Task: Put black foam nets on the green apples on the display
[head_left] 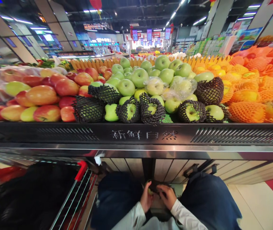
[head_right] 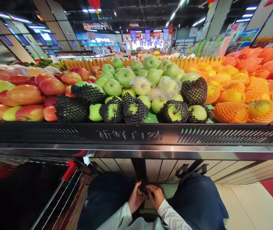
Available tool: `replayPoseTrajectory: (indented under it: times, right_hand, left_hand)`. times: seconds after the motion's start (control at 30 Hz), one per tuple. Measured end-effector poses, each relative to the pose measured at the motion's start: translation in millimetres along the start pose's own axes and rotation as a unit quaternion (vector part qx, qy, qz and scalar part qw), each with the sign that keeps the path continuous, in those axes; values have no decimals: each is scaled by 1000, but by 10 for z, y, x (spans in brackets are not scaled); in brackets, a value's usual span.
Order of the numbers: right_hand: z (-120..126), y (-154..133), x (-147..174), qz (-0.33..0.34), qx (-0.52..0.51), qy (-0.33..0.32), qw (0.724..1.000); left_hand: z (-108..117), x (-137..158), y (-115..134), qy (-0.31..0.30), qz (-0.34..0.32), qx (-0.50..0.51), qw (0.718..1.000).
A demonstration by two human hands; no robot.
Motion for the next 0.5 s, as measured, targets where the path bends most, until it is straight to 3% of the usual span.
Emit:
replayPoseTrajectory:
  times: [0.07,0.13,0.2,0.27,0.37,0.5]
  right_hand:
    - [28,-64,40,37,-1,11,999]
    - [141,-25,63,23,-28,71,997]
    - [258,214,66,-72,-124,141,980]
    - [247,527,53,-188,-243,161,938]
    - [41,813,-9,-285,-353,96,886]
    - [-253,832,-53,-282,-431,6,857]
  left_hand:
    - [-8,22,28,1,-3,11,1000]
    - [-49,47,31,-9,3,19,1000]
    - [-113,72,25,-28,8,26,999]
    - [-186,91,9,-53,15,32,998]
    - [-234,115,-23,-67,30,38,997]
    - [-195,120,-49,-62,48,27,997]
Point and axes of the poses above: each hand's wrist, its own x-axis away from the middle knuckle, its own z-axis out of the back of the hand, y = z × x, the point moved 7 cm from there along -x, towards the middle knuckle, and after that the axes turned 13 degrees about -y, right-handed, at the moved point
